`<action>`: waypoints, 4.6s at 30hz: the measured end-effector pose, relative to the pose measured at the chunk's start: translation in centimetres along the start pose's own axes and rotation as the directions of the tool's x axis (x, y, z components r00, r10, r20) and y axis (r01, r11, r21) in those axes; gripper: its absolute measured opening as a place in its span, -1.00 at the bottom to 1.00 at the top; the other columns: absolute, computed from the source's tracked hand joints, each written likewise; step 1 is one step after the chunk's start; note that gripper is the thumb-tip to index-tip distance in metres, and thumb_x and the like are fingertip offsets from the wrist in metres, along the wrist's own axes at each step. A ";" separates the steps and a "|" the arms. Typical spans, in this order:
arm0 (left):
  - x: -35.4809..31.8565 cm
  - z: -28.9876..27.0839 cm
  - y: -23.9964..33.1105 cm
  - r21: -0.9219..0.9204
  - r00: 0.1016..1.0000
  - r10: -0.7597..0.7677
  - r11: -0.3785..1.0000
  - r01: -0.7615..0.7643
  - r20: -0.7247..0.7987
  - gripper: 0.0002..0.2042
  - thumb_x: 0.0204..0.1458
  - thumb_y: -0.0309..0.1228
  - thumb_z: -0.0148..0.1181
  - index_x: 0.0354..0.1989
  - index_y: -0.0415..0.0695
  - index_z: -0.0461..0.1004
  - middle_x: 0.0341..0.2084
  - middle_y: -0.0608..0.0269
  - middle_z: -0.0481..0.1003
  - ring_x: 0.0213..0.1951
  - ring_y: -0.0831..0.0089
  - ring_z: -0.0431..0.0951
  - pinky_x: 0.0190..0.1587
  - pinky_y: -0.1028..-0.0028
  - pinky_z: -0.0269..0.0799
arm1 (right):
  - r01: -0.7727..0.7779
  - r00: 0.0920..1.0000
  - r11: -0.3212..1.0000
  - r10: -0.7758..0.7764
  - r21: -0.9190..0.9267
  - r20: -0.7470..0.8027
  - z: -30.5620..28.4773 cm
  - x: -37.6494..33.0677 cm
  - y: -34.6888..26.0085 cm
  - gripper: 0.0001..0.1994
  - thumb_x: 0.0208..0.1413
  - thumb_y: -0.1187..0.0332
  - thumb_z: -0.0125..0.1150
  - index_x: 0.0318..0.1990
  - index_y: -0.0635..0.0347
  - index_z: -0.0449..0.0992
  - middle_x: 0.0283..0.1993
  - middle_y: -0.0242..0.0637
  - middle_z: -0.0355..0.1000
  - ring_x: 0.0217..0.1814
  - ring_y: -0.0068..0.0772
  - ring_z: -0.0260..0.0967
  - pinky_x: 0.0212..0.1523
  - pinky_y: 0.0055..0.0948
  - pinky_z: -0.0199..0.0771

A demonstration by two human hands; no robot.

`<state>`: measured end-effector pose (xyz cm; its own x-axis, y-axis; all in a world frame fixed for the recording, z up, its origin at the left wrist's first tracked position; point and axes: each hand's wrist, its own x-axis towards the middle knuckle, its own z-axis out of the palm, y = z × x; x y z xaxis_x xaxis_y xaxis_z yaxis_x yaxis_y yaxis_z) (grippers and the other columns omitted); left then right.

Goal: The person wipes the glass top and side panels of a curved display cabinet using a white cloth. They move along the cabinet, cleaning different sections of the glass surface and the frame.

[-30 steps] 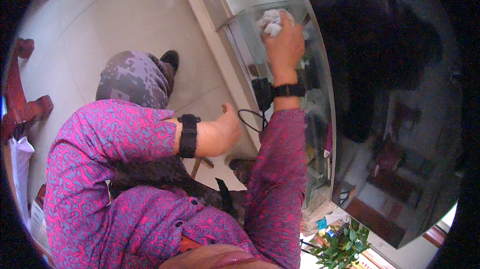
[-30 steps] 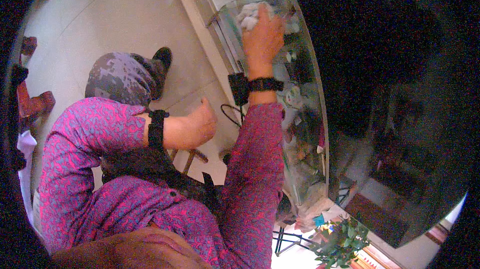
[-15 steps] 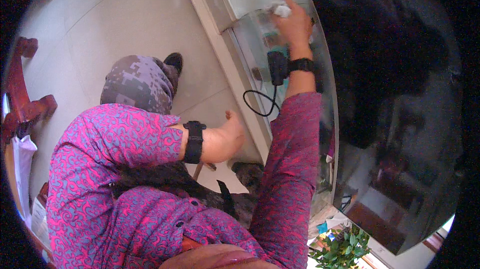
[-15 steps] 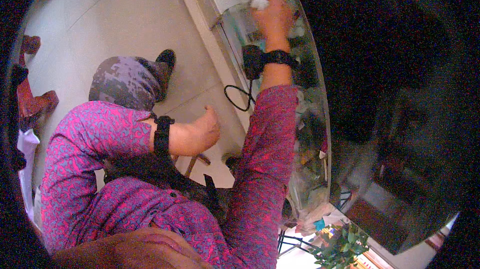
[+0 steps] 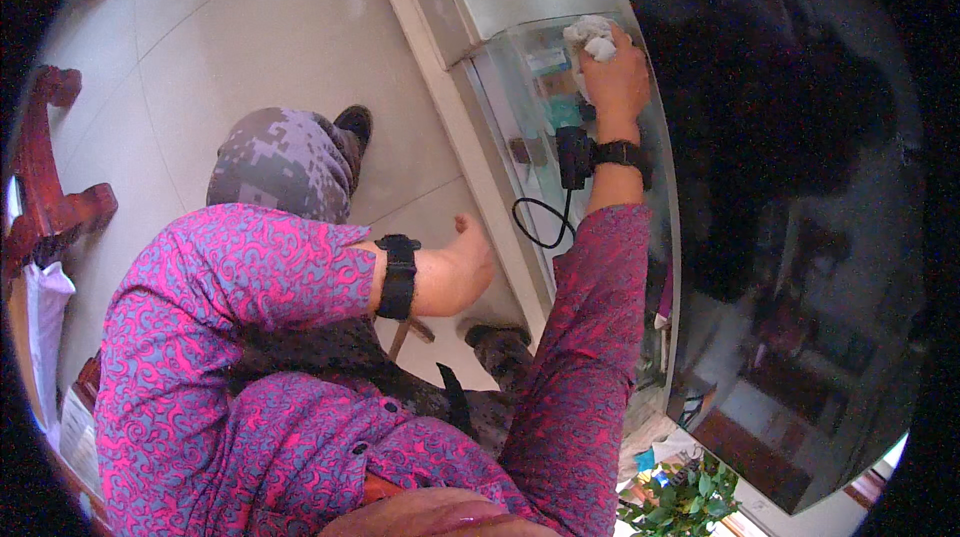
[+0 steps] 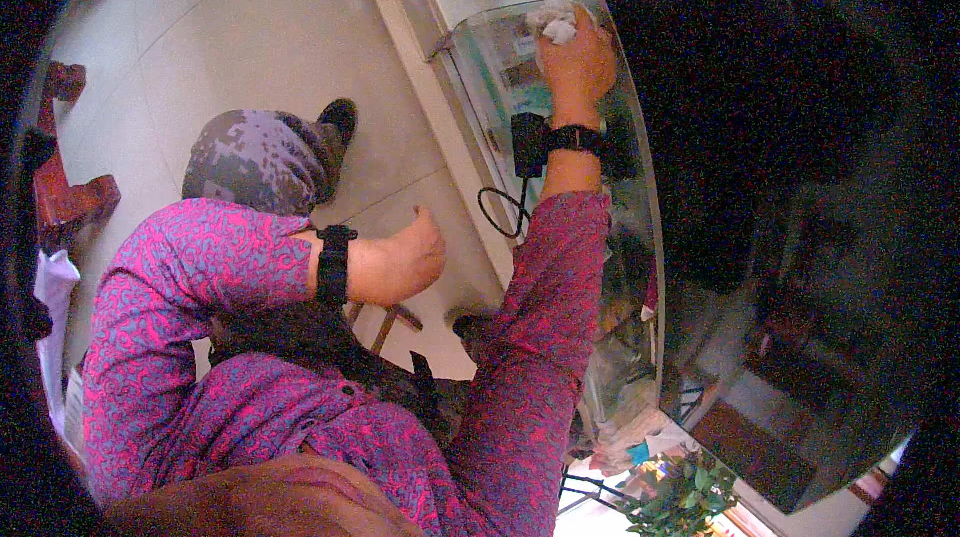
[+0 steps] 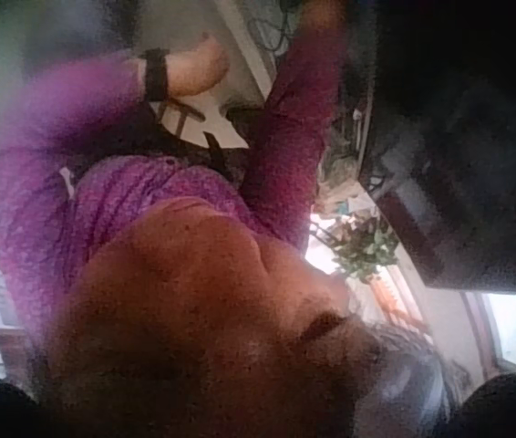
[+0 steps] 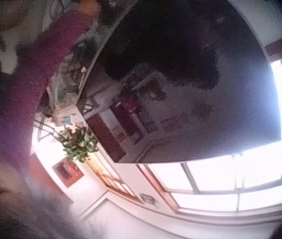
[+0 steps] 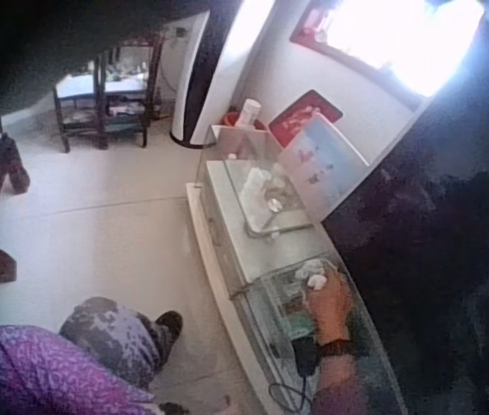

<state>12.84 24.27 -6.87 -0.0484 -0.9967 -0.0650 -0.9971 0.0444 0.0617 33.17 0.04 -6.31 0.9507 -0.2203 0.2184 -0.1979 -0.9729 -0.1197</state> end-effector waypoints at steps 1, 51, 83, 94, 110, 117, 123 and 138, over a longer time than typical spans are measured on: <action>-0.1 0.0 0.0 0.009 1.000 -0.022 1.000 0.022 -0.018 -0.67 0.08 -0.13 0.11 -0.18 -0.09 0.65 -0.25 0.15 0.60 -0.10 0.08 0.58 0.00 -0.21 0.42 | -0.003 0.999 0.999 0.002 -0.036 -0.037 0.1 -0.2 0.0 -0.35 -0.11 0.10 0.47 0.23 -0.11 0.51 0.01 -0.09 0.55 -0.01 0.08 0.53 0.02 -0.03 0.58; 3.0 1.4 -2.4 -0.135 0.995 -0.018 0.990 0.031 0.095 -0.83 -0.02 -0.34 0.20 -0.29 -0.09 0.62 -0.32 0.19 0.60 -0.21 0.20 0.62 -0.24 0.06 0.54 | 0.255 0.960 0.967 -0.256 -0.020 -0.113 -0.2 -13.5 -3.1 -0.33 -0.18 0.55 0.39 0.19 -0.25 0.54 0.30 -0.18 0.33 0.12 0.08 0.34 0.09 -0.09 0.44; -4.6 -7.0 -1.8 0.005 0.940 -0.318 0.947 0.321 -0.124 -0.69 0.16 -0.33 0.23 0.04 -0.18 0.57 0.05 0.12 0.58 0.26 0.13 0.43 0.37 0.13 0.17 | -0.161 0.940 0.976 0.197 0.148 -0.278 -6.0 -35.8 13.4 -0.34 -0.22 0.53 0.37 0.17 -0.19 0.52 0.21 -0.17 0.32 0.11 0.02 0.30 0.05 -0.03 0.44; 0.0 -6.3 -1.2 0.036 0.931 -0.347 0.935 0.353 -0.115 -0.74 0.26 -0.27 0.14 -0.05 -0.14 0.63 0.03 0.17 0.60 0.24 0.17 0.46 0.39 0.14 0.16 | -0.780 0.570 0.624 0.739 0.044 -0.359 -12.4 -58.2 30.4 -0.24 -0.15 0.31 0.55 0.32 -0.25 0.42 0.29 0.11 0.34 0.36 0.15 0.28 0.24 0.06 0.42; -1.3 -3.1 -4.0 0.017 0.910 -0.315 0.943 0.331 -0.268 -0.75 0.29 -0.31 0.10 -0.12 -0.21 0.64 -0.04 0.11 0.62 0.18 0.12 0.49 0.35 0.17 0.22 | -0.530 0.749 0.819 0.573 0.217 -0.332 -9.3 -51.7 22.7 -0.24 -0.23 0.44 0.49 0.26 -0.20 0.44 0.22 0.01 0.31 0.22 0.26 0.32 0.12 0.07 0.48; -1.4 -3.6 -3.5 -0.024 0.913 -0.326 0.943 0.331 -0.244 -0.74 0.31 -0.33 0.08 -0.10 -0.22 0.63 -0.02 0.11 0.61 0.19 0.13 0.49 0.36 0.19 0.22 | -0.918 0.147 0.309 0.847 0.248 -0.510 -11.1 -60.8 34.1 -0.14 -0.18 0.28 0.55 0.39 -0.16 0.33 0.34 0.11 0.28 0.35 0.24 0.26 0.22 0.04 0.43; -1.8 -3.9 -3.1 0.013 0.907 -0.335 0.937 0.350 -0.255 -0.75 0.30 -0.34 0.09 -0.09 -0.23 0.63 -0.01 0.11 0.61 0.18 0.13 0.49 0.35 0.19 0.23 | -0.426 -0.146 0.394 0.858 0.814 -0.492 -10.1 -65.0 38.4 -0.37 0.03 0.35 0.48 0.25 0.39 0.38 0.17 -0.04 0.45 0.16 -0.10 0.42 0.15 -0.18 0.43; -2.6 -4.6 -2.5 0.030 0.897 -0.346 0.929 0.368 -0.275 -0.75 0.32 -0.34 0.08 -0.06 -0.21 0.63 0.01 0.11 0.61 0.21 0.10 0.47 0.37 0.18 0.22 | 0.239 -0.403 -0.030 0.907 0.971 0.127 -10.5 -60.6 33.6 -0.58 0.17 0.37 0.35 0.17 0.16 0.44 0.06 -0.26 0.49 -0.01 -0.27 0.46 -0.07 -0.27 0.54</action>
<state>15.72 26.45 -2.28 0.3177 -0.9281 0.1943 -0.9463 -0.3232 0.0033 -33.61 -20.00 -13.40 -0.5320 -0.7843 -0.3192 0.4647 0.0447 -0.8844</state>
